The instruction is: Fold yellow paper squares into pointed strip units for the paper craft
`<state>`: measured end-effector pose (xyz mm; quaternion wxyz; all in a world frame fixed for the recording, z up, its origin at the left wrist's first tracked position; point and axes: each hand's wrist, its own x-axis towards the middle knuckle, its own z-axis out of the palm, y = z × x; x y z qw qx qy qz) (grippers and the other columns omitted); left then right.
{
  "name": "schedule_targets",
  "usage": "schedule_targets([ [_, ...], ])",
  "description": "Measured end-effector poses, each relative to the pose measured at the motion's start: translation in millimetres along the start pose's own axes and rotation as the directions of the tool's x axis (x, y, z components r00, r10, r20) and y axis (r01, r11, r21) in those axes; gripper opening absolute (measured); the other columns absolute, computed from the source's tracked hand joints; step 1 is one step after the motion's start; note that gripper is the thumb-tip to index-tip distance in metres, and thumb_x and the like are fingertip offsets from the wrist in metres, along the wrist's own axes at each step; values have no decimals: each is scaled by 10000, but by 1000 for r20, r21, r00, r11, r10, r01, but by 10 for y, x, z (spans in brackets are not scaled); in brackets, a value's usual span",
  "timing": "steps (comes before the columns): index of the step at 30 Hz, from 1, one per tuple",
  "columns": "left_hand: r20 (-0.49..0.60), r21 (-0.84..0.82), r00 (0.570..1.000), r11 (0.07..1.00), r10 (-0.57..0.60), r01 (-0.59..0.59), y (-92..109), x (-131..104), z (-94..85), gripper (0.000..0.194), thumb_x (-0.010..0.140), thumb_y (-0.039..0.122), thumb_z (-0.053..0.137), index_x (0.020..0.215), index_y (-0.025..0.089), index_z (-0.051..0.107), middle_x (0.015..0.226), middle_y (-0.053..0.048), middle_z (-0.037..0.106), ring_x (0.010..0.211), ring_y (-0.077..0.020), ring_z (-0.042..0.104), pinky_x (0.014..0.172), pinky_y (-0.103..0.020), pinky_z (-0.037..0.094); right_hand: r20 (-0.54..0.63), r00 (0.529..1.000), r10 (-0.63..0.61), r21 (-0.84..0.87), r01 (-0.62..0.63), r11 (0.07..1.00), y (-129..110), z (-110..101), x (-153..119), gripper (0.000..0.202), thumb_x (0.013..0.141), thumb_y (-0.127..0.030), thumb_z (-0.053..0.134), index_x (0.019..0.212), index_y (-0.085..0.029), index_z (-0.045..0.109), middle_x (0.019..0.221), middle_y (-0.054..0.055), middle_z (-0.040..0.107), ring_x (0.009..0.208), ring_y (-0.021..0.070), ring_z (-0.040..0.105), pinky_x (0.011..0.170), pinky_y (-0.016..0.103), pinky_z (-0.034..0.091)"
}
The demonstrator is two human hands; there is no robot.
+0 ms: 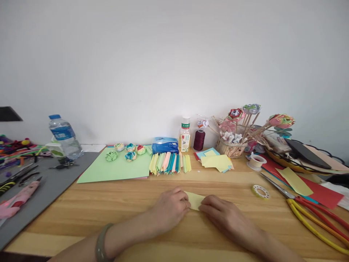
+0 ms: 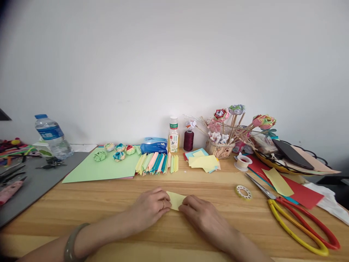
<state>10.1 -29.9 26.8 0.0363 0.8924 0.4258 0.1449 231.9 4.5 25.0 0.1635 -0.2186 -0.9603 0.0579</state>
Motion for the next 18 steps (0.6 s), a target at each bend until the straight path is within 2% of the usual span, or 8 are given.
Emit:
schedule_targets([
  [2,-37,-61,998,997,-49,47,-28,-31,35,194,907,166,492,856,186,679,895,-14,652,879,-155,576,803,-260,463,-40,997,59,35,-58,998,46,17,-15,253,926,-158,372,972,-204,616,936,72,616,833,164,599,709,275,489],
  [5,-66,-153,989,980,-136,124,-75,-41,45,132,861,175,559,905,193,682,956,-11,642,895,-151,583,819,-252,454,-85,993,79,126,-68,990,129,40,-36,269,930,-163,366,938,-208,632,946,78,639,894,174,594,752,287,489],
  [8,-56,-221,980,960,-189,173,-87,-26,18,135,833,146,576,857,205,695,937,1,646,897,-148,584,806,-245,449,-92,990,103,182,-85,980,170,45,-66,266,931,-177,375,929,-204,640,964,82,647,931,178,588,785,297,486],
  [13,-40,-265,956,925,-291,271,-4,-7,-20,145,788,103,586,790,204,690,873,13,657,880,-154,586,777,-250,446,-80,972,221,183,-204,962,207,34,-132,223,904,-210,434,903,-206,658,924,83,642,873,190,593,748,322,492],
  [18,-27,-287,943,906,-331,310,54,-3,15,71,749,232,687,817,217,697,877,2,652,892,-184,569,765,-287,436,-63,959,277,250,-253,934,235,22,-147,213,898,-251,456,884,-204,663,925,76,631,887,188,592,775,315,479],
])
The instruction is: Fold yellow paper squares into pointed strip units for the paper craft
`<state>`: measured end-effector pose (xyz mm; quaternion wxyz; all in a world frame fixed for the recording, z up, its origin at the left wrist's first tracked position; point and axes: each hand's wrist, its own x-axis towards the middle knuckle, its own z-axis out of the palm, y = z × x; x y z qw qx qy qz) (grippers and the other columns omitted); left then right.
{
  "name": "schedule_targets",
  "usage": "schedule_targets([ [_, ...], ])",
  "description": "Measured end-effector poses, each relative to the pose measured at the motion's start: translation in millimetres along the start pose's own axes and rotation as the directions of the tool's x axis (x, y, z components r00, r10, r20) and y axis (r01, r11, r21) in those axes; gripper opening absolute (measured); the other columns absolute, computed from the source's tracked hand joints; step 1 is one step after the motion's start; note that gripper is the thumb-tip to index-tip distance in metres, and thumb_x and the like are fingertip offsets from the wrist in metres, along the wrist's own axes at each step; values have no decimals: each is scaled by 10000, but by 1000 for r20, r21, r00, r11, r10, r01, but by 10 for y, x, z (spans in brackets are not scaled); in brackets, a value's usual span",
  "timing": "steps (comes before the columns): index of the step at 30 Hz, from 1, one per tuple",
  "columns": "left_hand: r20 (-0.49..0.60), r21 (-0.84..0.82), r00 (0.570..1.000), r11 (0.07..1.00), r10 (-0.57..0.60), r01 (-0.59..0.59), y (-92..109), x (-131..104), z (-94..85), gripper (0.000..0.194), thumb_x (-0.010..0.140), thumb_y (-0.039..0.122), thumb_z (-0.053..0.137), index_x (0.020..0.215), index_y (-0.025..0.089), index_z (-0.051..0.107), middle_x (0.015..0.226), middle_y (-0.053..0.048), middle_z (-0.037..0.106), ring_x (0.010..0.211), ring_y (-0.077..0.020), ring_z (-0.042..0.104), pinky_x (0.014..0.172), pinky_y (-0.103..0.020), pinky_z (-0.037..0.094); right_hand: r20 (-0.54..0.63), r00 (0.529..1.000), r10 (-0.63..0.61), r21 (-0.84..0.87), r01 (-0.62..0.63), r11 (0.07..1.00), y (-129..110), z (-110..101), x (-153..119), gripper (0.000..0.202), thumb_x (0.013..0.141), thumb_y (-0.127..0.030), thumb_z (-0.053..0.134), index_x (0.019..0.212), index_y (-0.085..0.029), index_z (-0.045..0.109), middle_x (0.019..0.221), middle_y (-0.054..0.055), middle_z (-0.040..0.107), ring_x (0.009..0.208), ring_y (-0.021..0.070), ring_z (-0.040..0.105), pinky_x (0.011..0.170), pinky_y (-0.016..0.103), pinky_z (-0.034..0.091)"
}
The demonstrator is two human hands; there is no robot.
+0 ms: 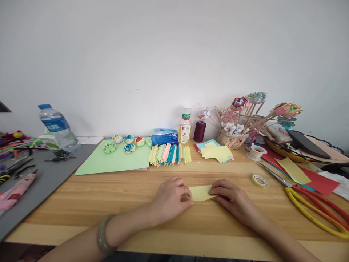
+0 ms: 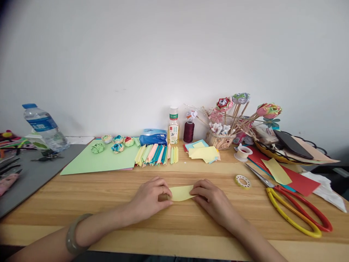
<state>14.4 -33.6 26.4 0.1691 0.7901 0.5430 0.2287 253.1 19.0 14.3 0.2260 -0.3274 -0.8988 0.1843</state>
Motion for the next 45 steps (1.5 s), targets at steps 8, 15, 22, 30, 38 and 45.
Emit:
schedule_targets([
  [8,11,-173,993,978,-117,117,69,-48,55,111,773,221,655,668,201,687,707,9,657,808,-183,542,733,-295,406,73,971,229,129,-237,963,-35,-66,28,241,872,-364,501,714,-196,571,793,31,594,738,172,572,672,290,451],
  [15,33,-189,989,971,-145,148,121,-54,62,119,790,211,607,690,191,670,755,-9,658,824,-199,539,747,-312,390,77,959,272,66,-277,959,-28,-35,-5,187,883,-345,456,767,-212,517,873,40,549,756,172,541,696,306,437],
  [22,20,-209,987,965,-160,161,128,-59,68,126,753,140,591,643,175,641,734,-12,648,808,-192,533,738,-301,390,98,960,264,49,-270,962,-23,-36,2,214,890,-350,453,727,-213,476,886,44,530,787,177,529,719,318,428],
  [30,20,-138,986,976,-165,166,106,-43,74,128,739,132,546,624,171,586,727,-20,628,808,-195,524,730,-302,392,82,960,269,24,-272,962,-38,-28,9,224,884,-346,458,714,-207,500,891,43,535,796,178,547,728,315,429],
  [38,67,0,984,986,-168,168,119,19,68,137,690,133,493,572,185,542,672,-17,613,777,-198,537,667,-293,370,62,955,290,-63,-286,956,-59,22,44,224,869,-309,465,668,-208,462,860,46,528,766,184,543,706,328,433],
  [45,130,91,977,983,-172,161,137,56,35,166,719,161,458,601,185,573,719,-25,643,745,-195,578,659,-292,378,35,965,259,-141,-251,958,-118,17,44,234,901,-297,410,698,-208,484,850,58,531,813,204,543,745,349,441],
])
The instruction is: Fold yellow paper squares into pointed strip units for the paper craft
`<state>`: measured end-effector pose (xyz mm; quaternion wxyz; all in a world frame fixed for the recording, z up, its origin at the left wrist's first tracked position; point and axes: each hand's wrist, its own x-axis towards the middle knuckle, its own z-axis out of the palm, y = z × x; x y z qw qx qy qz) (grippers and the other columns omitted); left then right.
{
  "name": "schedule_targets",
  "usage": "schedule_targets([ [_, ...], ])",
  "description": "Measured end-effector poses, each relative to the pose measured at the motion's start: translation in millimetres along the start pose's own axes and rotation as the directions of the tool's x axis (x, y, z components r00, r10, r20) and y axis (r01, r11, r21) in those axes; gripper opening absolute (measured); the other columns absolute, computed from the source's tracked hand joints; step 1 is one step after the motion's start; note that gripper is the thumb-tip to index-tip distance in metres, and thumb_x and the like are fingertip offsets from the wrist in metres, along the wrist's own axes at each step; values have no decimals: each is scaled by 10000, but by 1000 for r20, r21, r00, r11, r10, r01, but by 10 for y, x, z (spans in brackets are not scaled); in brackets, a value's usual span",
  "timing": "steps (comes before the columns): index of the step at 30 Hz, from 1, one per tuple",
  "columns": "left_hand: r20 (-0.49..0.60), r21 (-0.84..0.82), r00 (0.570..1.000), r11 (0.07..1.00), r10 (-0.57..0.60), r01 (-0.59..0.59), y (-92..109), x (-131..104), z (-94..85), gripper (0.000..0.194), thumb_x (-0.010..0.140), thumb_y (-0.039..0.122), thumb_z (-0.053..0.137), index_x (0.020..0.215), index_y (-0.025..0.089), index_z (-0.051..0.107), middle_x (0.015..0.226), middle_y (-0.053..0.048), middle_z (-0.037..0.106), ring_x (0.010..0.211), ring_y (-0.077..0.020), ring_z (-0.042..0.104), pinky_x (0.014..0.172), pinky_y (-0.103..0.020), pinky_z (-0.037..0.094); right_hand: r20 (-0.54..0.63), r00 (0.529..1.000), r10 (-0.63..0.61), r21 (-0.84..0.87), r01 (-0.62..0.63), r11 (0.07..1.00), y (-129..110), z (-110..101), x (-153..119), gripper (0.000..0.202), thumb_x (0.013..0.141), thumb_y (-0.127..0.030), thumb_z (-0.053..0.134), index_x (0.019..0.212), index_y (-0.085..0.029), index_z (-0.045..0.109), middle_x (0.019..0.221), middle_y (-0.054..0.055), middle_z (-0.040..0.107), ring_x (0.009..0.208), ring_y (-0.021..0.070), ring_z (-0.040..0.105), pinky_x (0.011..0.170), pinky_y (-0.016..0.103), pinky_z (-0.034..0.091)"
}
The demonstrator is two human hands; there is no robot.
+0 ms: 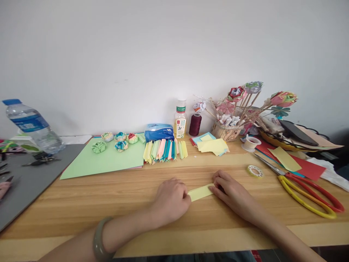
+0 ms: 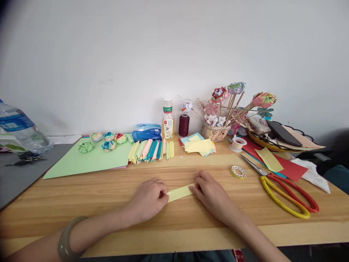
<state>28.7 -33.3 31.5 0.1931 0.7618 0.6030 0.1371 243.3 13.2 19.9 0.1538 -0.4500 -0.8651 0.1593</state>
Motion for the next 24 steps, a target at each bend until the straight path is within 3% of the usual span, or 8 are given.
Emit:
schedule_targets([
  [11,89,170,996,985,21,-36,10,-9,-41,309,860,221,345,748,179,631,819,-66,685,779,-230,628,657,-305,412,48,998,-36,-175,44,984,29,-18,14,234,922,-295,376,749,-200,503,877,59,541,796,199,563,698,326,439],
  [19,105,230,994,973,5,-29,23,39,-50,313,824,197,361,638,174,612,758,-90,689,720,-255,636,592,-311,373,11,999,43,-172,-41,984,-68,-45,31,231,881,-271,421,668,-210,484,803,41,537,700,171,539,625,299,410],
  [24,21,131,999,990,-44,41,6,8,-63,144,791,232,471,887,195,573,889,-34,652,765,-230,619,612,-298,364,-70,996,58,-111,-66,992,-12,13,-14,98,836,-276,512,757,-220,503,869,39,544,758,186,546,652,304,433],
])
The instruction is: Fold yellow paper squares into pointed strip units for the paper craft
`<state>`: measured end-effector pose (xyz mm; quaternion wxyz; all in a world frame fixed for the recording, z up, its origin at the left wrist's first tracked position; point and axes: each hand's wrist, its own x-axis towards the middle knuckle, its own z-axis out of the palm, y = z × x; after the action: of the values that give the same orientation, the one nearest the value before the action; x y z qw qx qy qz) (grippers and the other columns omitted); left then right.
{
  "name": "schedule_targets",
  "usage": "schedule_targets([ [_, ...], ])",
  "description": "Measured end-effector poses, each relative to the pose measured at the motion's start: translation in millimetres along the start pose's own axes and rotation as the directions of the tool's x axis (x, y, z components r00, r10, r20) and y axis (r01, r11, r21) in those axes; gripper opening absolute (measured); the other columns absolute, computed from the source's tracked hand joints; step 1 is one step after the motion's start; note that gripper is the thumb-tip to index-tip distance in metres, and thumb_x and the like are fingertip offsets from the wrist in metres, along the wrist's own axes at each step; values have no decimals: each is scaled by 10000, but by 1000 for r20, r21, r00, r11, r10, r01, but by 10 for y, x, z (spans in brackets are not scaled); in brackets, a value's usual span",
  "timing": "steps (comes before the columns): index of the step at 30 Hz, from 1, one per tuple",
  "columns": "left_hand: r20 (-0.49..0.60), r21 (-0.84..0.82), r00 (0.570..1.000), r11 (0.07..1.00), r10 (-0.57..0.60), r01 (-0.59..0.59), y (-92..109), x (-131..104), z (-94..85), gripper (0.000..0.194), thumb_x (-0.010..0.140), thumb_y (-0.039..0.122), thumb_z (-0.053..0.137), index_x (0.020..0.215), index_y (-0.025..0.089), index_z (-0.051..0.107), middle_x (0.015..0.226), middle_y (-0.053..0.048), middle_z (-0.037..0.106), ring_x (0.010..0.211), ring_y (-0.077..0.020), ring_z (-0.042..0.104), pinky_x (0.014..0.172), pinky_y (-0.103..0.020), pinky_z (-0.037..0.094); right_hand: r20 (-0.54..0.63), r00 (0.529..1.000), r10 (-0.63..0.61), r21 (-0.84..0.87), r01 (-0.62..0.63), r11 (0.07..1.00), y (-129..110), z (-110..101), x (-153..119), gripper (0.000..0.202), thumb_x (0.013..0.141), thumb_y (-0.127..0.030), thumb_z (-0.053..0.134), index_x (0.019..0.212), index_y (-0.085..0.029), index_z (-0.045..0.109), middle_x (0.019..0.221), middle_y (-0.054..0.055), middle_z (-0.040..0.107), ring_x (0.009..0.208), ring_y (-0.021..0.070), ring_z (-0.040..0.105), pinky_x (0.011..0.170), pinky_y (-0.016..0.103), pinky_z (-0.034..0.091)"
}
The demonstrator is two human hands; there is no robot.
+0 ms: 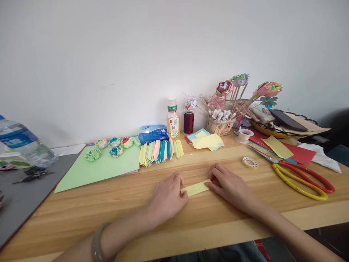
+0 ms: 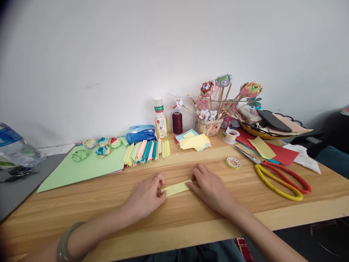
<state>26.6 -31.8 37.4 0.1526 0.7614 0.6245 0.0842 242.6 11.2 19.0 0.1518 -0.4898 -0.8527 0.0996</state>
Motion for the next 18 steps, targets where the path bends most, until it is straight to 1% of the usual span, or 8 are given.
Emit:
schedule_targets([
  [2,0,-46,1000,999,10,-10,-17,-11,-1,165,787,229,492,940,207,552,977,-22,612,814,-219,607,637,-294,364,-35,999,-2,32,3,999,27,28,-16,62,836,-283,530,837,-222,516,928,50,552,843,207,544,716,328,446],
  [5,24,-88,999,996,23,-20,-38,-10,-2,111,800,225,489,883,215,562,977,-1,577,831,-203,593,666,-291,364,-15,1000,-18,89,19,996,39,28,-15,51,854,-271,513,842,-223,520,943,50,560,904,218,532,758,345,443],
  [8,30,-125,999,992,17,-14,-46,-2,1,89,822,277,502,846,217,563,947,10,565,810,-193,585,672,-290,367,30,999,-21,142,17,990,20,-7,2,91,853,-244,505,765,-219,511,914,45,564,891,213,531,750,345,440],
  [10,34,-134,999,991,10,-5,-47,-4,5,119,822,327,526,841,215,561,946,7,560,805,-196,582,674,-291,372,33,999,-32,171,26,985,2,-27,5,113,843,-222,501,731,-217,503,899,49,570,879,212,530,750,348,436],
  [13,10,-164,1000,986,28,-26,-53,-17,15,170,813,351,549,905,209,568,983,-12,554,845,-208,577,700,-297,382,20,1000,-1,228,-4,974,-30,-40,-13,115,849,-242,479,737,-222,491,841,44,586,798,202,537,702,337,429],
  [15,-31,-240,996,967,79,-84,-70,-13,28,203,811,357,557,939,202,582,1007,-27,559,886,-212,566,725,-298,388,33,998,49,305,-57,951,-58,-47,-24,135,873,-291,445,761,-226,485,766,25,586,696,181,532,633,312,419],
  [16,-55,-303,993,946,100,-112,-83,-1,36,186,812,349,554,908,195,598,982,-28,572,887,-207,561,729,-293,388,40,997,65,354,-75,932,-74,-53,-22,155,882,-318,431,767,-227,483,729,13,581,654,170,523,604,298,411],
  [18,-77,-497,994,861,83,-111,-122,41,58,170,804,332,549,785,178,620,826,-16,599,798,-183,558,684,-269,387,27,998,62,457,-68,887,-102,-70,4,200,882,-367,432,754,-224,487,684,-1,567,621,155,512,581,280,401],
])
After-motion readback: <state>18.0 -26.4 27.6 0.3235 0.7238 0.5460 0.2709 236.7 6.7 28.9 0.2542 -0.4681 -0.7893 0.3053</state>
